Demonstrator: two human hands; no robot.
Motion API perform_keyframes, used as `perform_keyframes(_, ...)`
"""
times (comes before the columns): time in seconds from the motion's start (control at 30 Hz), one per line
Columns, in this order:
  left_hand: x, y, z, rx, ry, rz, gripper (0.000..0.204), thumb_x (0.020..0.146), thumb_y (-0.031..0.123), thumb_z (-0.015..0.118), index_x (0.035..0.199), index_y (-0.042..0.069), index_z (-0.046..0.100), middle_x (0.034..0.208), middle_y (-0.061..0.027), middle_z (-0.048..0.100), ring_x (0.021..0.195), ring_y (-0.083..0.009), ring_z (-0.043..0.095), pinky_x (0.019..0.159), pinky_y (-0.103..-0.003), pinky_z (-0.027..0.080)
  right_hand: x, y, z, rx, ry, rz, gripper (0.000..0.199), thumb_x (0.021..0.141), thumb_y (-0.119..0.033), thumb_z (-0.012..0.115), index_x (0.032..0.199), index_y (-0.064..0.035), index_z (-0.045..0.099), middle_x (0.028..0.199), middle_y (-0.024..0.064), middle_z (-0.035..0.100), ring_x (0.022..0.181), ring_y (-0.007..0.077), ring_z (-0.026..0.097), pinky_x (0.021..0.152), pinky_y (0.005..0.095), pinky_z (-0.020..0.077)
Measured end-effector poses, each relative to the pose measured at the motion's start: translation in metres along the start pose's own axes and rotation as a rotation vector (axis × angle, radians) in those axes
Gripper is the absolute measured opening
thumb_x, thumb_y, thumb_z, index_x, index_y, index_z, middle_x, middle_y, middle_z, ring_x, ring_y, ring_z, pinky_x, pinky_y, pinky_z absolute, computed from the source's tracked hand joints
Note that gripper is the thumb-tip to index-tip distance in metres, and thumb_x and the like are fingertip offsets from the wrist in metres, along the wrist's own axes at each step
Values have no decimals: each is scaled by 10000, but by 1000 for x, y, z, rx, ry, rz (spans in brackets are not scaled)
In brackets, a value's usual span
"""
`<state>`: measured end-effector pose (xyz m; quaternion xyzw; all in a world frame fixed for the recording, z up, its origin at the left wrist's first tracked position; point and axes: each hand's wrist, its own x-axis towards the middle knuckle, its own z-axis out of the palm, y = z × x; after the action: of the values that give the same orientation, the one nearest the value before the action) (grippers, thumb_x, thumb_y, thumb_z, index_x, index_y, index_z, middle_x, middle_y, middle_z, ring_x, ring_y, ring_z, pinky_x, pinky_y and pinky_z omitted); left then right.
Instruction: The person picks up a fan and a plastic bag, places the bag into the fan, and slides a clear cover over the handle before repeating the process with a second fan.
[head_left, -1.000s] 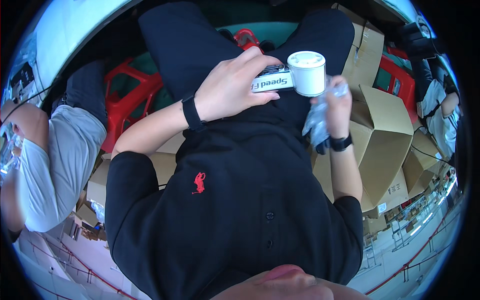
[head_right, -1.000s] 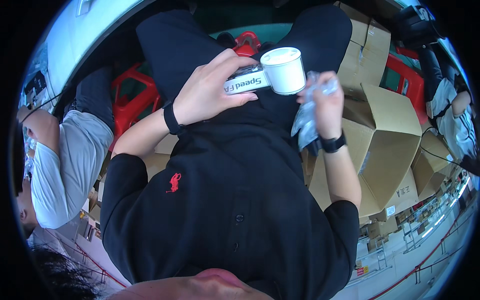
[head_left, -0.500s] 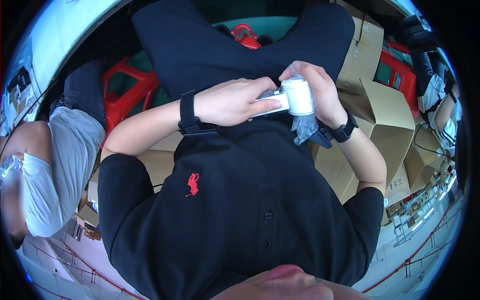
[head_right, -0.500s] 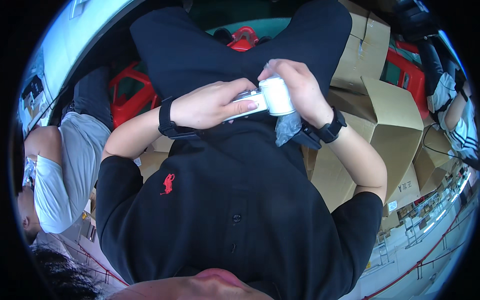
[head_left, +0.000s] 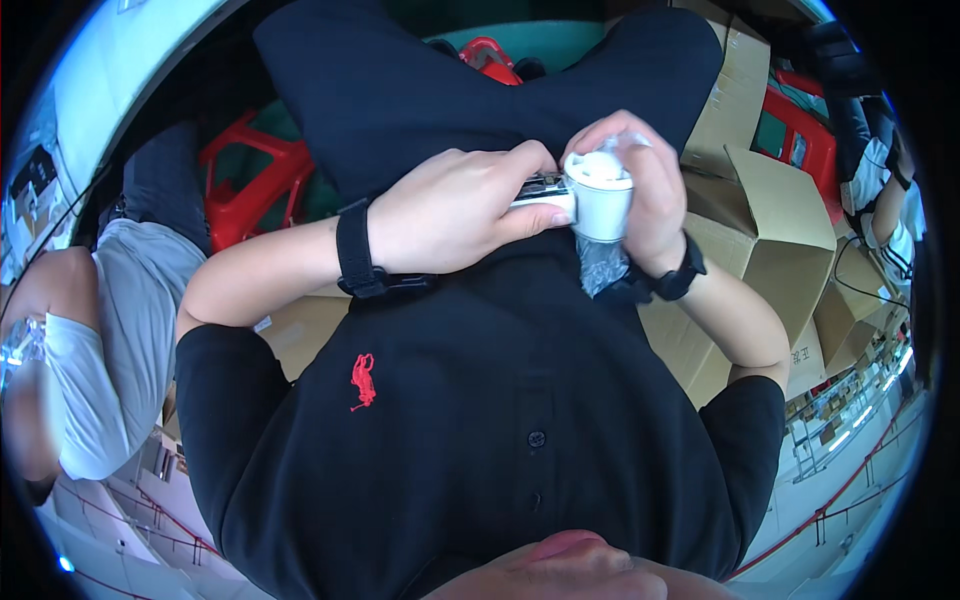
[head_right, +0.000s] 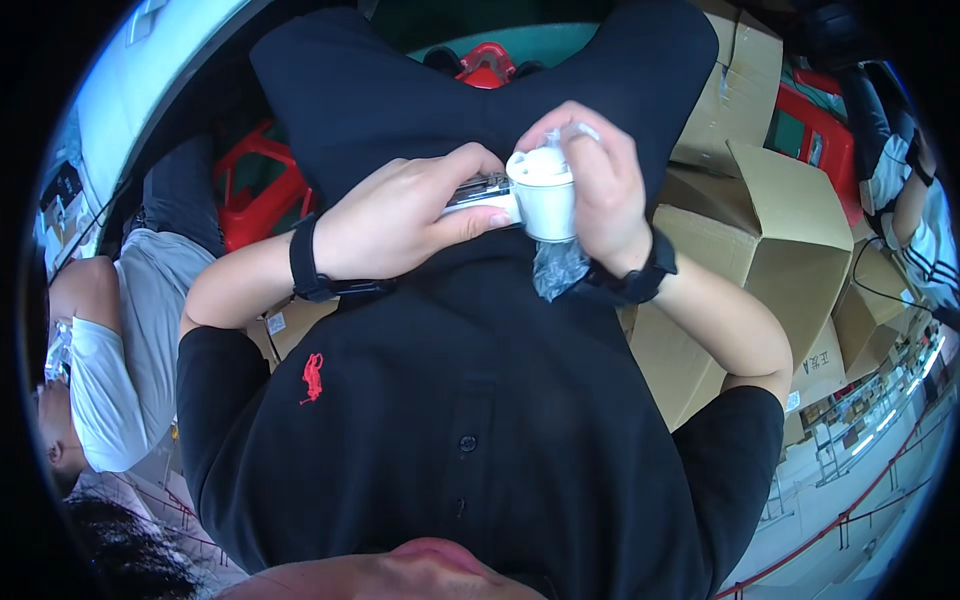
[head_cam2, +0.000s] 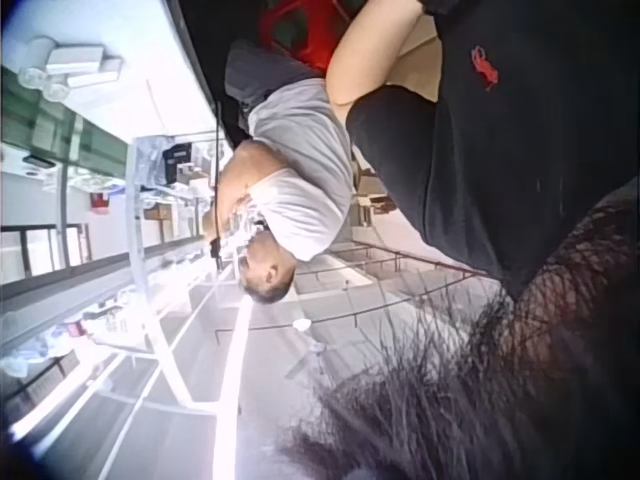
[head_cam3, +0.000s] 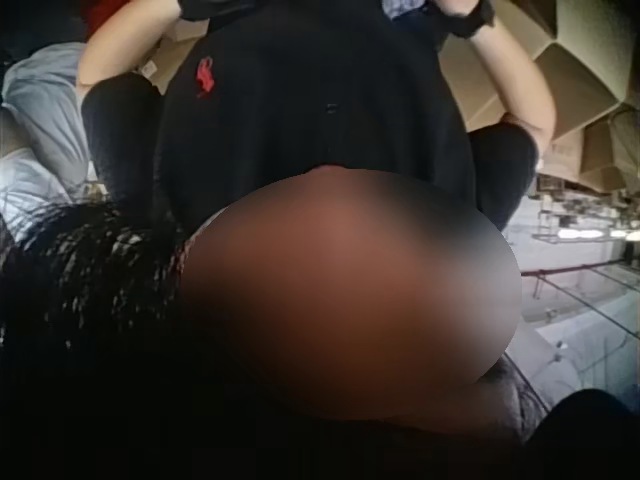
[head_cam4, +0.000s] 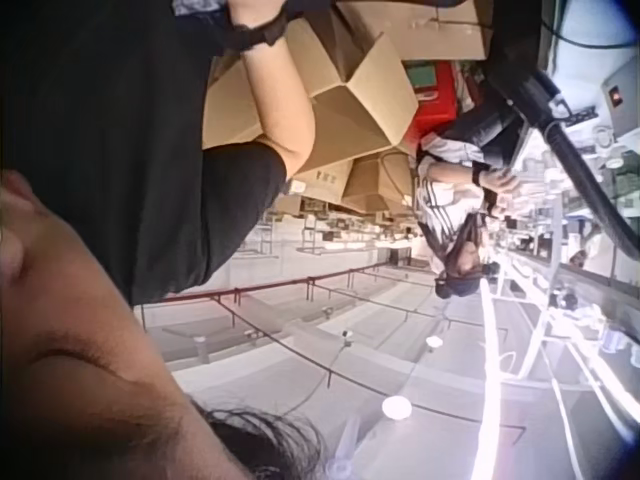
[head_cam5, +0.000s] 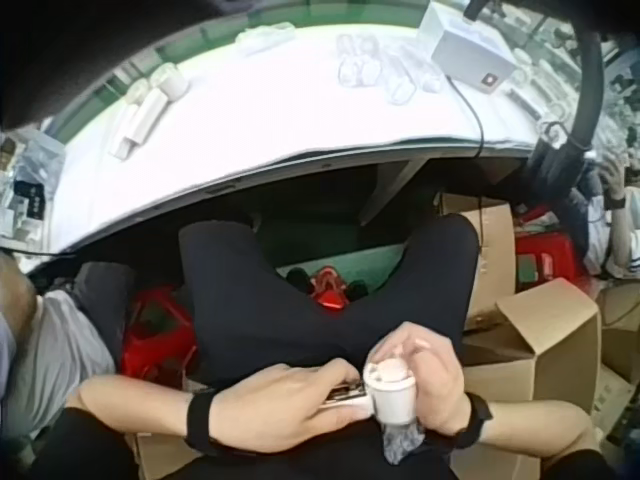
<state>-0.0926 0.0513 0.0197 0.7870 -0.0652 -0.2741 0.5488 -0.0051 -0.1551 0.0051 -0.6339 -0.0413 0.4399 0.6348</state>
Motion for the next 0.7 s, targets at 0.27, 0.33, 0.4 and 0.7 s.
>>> perform_keyframes(0.27,-4,-26,-2,-1340,-883,-312,502,983,493,519,1077,2,566,813,-65,661,639,-124,638,559,-246,502,0,-37,-1,129,-416,-191,202,912,-220,427,914,-45,528,912,161,651,736,171,545,687,272,447)
perform_keyframes(0.33,-5,-20,3,-1111,-718,-236,506,976,497,530,1062,0,572,802,-74,656,630,-133,636,563,-254,500,3,-25,-3,196,-305,-61,180,910,-204,445,917,-46,532,902,153,653,732,179,568,694,276,462)
perform_keyframes(0.4,-6,-12,8,-651,-387,-97,515,961,506,553,1031,-4,582,780,-92,645,613,-153,632,570,-269,497,6,-13,-5,332,-78,197,137,906,-172,482,922,-49,540,881,137,656,724,193,615,710,283,491)
perform_keyframes(0.7,-6,7,10,-466,-407,-260,423,945,433,620,1014,22,553,784,-53,617,593,-124,584,569,-268,483,-21,-10,7,545,40,608,189,889,-241,466,849,-64,518,832,138,649,731,213,625,723,326,527)
